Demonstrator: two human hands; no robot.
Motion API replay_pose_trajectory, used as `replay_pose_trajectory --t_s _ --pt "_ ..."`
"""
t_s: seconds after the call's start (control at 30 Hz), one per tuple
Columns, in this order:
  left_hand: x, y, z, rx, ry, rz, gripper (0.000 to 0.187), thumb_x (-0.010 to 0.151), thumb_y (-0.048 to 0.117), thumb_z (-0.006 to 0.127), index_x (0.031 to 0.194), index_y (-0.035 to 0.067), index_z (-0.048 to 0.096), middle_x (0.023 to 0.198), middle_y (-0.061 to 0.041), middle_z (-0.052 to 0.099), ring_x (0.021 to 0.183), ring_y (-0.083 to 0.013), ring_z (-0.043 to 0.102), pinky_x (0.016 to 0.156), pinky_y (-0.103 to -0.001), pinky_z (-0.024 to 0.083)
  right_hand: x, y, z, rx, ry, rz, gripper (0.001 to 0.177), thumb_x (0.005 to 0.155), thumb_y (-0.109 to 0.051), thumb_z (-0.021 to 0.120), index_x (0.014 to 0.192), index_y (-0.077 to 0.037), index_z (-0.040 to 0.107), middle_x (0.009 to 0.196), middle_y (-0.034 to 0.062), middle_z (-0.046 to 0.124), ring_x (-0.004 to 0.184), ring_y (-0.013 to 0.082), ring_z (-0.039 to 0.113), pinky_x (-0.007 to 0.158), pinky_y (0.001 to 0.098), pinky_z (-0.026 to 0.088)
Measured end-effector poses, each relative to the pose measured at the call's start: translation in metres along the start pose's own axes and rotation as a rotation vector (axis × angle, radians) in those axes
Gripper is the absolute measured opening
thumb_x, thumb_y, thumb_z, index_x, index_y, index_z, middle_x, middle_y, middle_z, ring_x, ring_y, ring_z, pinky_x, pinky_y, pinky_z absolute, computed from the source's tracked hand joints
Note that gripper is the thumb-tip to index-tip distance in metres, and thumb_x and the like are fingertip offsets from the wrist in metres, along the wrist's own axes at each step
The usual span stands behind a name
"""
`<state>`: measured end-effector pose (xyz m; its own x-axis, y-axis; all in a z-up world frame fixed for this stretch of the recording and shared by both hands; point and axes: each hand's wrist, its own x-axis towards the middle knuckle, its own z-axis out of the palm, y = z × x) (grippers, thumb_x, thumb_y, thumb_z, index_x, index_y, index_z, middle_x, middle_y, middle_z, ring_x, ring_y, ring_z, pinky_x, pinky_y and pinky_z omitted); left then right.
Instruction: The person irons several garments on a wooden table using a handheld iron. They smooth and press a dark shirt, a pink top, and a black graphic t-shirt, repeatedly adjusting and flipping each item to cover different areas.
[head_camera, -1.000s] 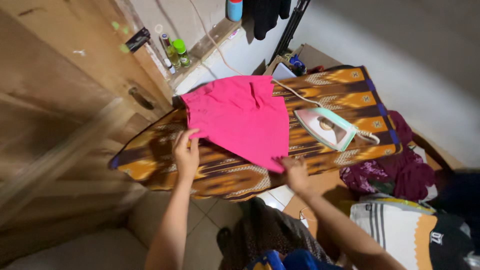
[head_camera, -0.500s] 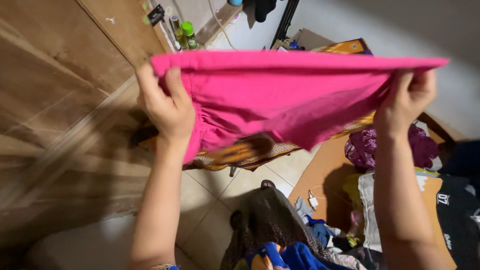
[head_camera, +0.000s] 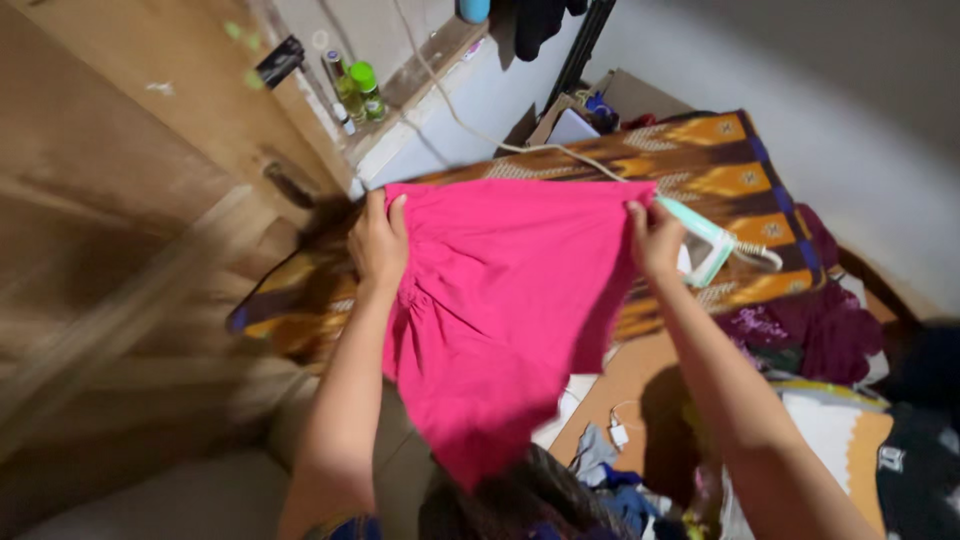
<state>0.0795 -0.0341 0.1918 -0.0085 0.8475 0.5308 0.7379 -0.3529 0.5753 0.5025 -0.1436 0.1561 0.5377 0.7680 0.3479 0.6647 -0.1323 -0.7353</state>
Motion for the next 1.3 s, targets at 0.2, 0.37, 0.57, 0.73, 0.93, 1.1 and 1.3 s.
replay_pose_trajectory --t_s 0.2,0.37,0.57,0.73,0.93,1.1,1.3 --pt "0.014 -0.053 0.088 0.198 -0.118 -0.243 0.033 0.103 0.042 0.059 0.117 0.012 0.059 0.096 -0.023 0.072 0.083 -0.0488 0.067 0.069 -0.061 0.051 0.043 0.041 0.082 -0.169 -0.197 0.132 0.034 0.097 -0.031 0.078 0.095 0.003 0.072 0.075 0.0258 0.065 0.061 0.0387 0.055 0.062 0.0465 0.048" --pt "0.002 -0.08 0.107 0.198 -0.396 -0.601 0.045 0.107 0.051 0.054 0.126 0.01 0.058 0.105 -0.027 0.07 0.098 -0.0484 0.066 0.085 -0.058 0.05 0.037 0.036 0.089 -0.122 -0.203 -0.062 0.026 0.092 -0.025 0.077 0.102 -0.003 0.07 0.087 0.0207 0.067 0.07 0.0383 0.064 0.066 0.0479 0.052" --pt "-0.026 -0.13 0.089 -0.222 -0.61 -0.741 0.063 0.097 0.057 0.059 0.132 0.005 0.068 0.128 -0.02 0.071 0.121 -0.0348 0.066 0.102 -0.045 0.05 0.051 0.014 -0.016 -0.511 -0.075 -0.448 0.043 0.091 -0.031 0.078 0.123 -0.006 0.062 0.116 0.0254 0.058 0.111 0.0444 0.055 0.093 0.0563 0.044" --pt "-0.036 -0.126 0.055 -0.134 -1.019 -1.107 0.057 0.086 0.039 0.074 0.134 0.01 0.066 0.131 -0.007 0.07 0.116 -0.0229 0.064 0.096 -0.043 0.051 0.075 0.045 -0.069 -0.761 -0.496 -0.152 0.062 0.08 -0.054 0.077 0.117 -0.007 0.065 0.104 0.0253 0.068 0.099 0.0429 0.066 0.087 0.056 0.051" --pt "-0.04 -0.1 0.04 -0.354 -1.046 -0.835 0.046 0.085 0.036 0.076 0.122 0.009 0.076 0.122 -0.009 0.079 0.11 -0.023 0.072 0.097 -0.035 0.053 0.07 0.072 -0.066 -0.7 -0.746 -0.111 0.075 0.084 -0.07 0.066 0.127 -0.008 0.064 0.086 0.0234 0.075 0.077 0.042 0.073 0.075 0.0528 0.059" --pt "-0.038 -0.086 0.033 -0.195 -1.032 -0.613 0.043 0.085 0.037 0.078 0.121 0.013 0.073 0.119 -0.006 0.074 0.109 -0.0226 0.069 0.095 -0.036 0.05 -0.026 0.001 -0.051 -0.938 -0.838 -0.161 0.083 0.075 -0.089 0.055 0.112 -0.017 0.075 0.069 0.0134 0.071 0.063 0.0279 0.072 0.06 0.0434 0.057" --pt "-0.056 -0.13 0.043 -0.386 -0.99 -0.644 0.037 0.086 0.029 0.075 0.117 0.009 0.075 0.113 -0.01 0.078 0.101 -0.0253 0.073 0.091 -0.037 0.056 -0.114 -0.112 0.02 -0.777 -0.787 -0.27 0.07 0.084 -0.081 0.05 0.111 -0.022 0.075 0.053 0.0035 0.063 0.042 0.0187 0.063 0.042 0.0397 0.052"
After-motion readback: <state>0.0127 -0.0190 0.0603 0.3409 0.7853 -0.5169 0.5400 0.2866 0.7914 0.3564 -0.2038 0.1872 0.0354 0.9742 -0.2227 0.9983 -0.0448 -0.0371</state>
